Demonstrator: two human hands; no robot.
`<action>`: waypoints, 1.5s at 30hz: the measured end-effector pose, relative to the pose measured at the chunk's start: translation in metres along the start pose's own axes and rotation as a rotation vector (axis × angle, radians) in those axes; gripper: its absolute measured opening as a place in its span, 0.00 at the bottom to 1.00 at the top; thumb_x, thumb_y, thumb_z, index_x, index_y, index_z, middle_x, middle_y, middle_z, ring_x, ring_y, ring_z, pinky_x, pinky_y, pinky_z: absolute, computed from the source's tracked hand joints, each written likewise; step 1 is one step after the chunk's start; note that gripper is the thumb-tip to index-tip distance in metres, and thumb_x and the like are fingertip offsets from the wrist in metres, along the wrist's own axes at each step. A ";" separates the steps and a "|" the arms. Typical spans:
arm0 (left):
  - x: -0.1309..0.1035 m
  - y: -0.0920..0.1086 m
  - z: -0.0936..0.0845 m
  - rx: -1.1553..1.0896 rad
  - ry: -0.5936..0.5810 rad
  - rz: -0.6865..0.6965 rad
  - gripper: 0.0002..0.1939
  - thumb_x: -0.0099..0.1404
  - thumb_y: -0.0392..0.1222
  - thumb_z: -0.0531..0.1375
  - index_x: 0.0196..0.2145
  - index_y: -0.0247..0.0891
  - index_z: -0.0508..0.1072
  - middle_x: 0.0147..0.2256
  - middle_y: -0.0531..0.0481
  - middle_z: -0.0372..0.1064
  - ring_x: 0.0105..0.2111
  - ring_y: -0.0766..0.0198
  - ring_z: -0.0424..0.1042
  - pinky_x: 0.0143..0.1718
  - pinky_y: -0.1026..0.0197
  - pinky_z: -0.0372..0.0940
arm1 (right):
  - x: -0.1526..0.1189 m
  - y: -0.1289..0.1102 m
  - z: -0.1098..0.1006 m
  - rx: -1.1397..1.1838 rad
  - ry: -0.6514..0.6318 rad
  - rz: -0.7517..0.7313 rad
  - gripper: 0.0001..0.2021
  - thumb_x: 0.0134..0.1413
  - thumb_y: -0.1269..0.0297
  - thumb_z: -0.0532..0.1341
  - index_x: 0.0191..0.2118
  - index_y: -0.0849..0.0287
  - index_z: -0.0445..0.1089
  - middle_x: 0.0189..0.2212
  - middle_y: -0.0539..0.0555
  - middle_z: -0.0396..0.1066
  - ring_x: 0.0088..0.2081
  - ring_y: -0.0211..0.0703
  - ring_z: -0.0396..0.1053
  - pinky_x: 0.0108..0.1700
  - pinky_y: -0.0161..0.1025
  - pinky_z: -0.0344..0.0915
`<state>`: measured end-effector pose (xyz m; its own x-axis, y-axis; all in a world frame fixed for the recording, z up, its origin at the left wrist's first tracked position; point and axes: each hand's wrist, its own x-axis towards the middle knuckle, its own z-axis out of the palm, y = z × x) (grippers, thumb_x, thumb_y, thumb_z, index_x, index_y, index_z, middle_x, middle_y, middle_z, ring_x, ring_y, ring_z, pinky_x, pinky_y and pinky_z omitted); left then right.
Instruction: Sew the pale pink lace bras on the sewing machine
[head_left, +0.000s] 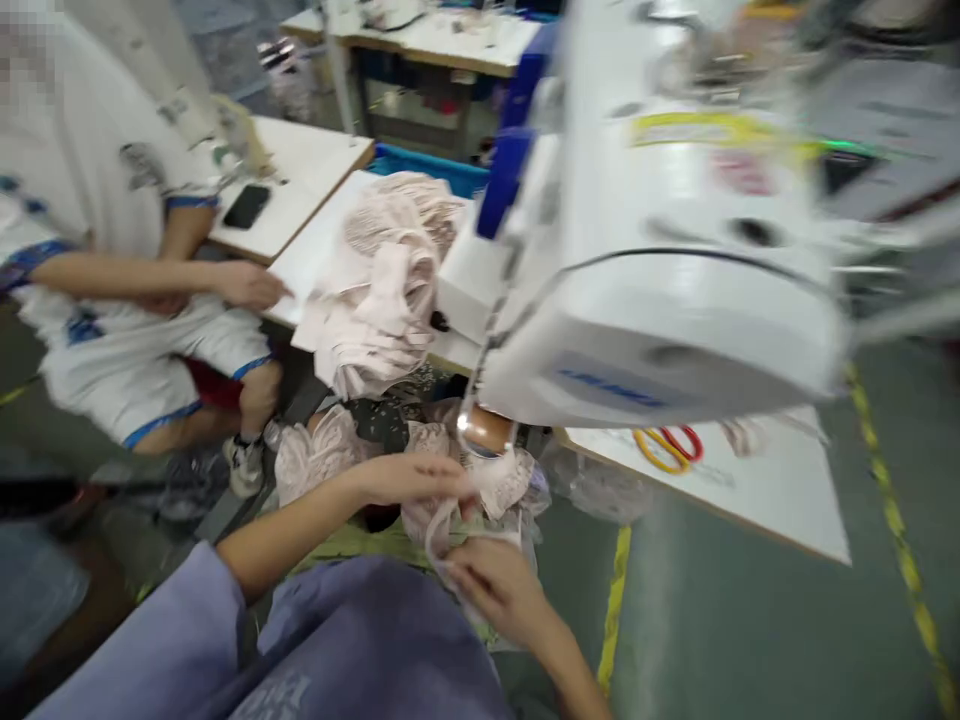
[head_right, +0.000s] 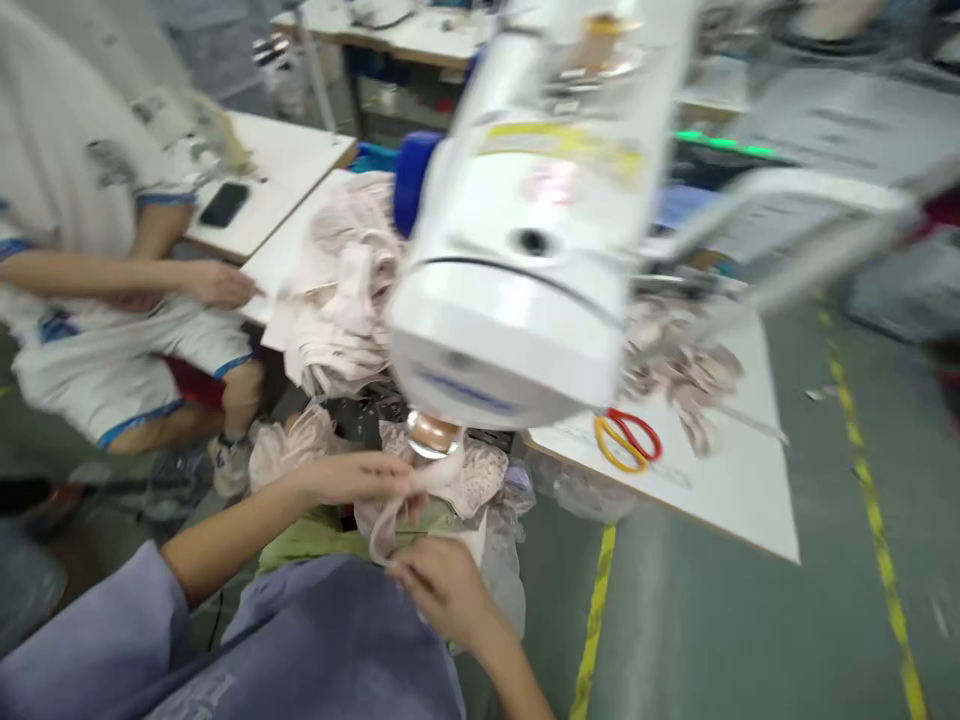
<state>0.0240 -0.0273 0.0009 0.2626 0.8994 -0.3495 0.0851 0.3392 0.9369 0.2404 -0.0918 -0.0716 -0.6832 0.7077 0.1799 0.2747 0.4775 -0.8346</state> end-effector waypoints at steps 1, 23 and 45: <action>-0.006 -0.003 -0.001 -0.083 -0.021 -0.015 0.15 0.42 0.37 0.75 0.26 0.36 0.74 0.23 0.53 0.69 0.26 0.59 0.70 0.26 0.61 0.65 | -0.008 -0.003 0.009 0.040 -0.133 -0.002 0.11 0.67 0.62 0.54 0.37 0.55 0.73 0.28 0.50 0.75 0.31 0.40 0.72 0.33 0.34 0.64; -0.052 -0.057 -0.189 -0.846 0.426 0.146 0.12 0.73 0.45 0.55 0.34 0.35 0.69 0.15 0.64 0.46 0.11 0.74 0.45 0.14 0.71 0.45 | -0.030 0.025 0.040 0.185 0.879 0.689 0.20 0.52 0.50 0.66 0.44 0.57 0.63 0.29 0.48 0.66 0.30 0.37 0.67 0.34 0.34 0.66; -0.038 -0.044 -0.024 0.404 -0.093 0.074 0.13 0.62 0.43 0.60 0.21 0.38 0.68 0.17 0.56 0.55 0.20 0.67 0.54 0.25 0.63 0.47 | 0.064 -0.022 -0.006 0.233 -0.045 0.527 0.15 0.61 0.49 0.59 0.38 0.54 0.76 0.23 0.48 0.66 0.24 0.36 0.58 0.26 0.34 0.52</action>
<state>-0.0125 -0.0695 -0.0280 0.3662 0.8824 -0.2955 0.4277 0.1224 0.8956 0.1943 -0.0540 -0.0384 -0.5237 0.7937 -0.3093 0.4330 -0.0646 -0.8991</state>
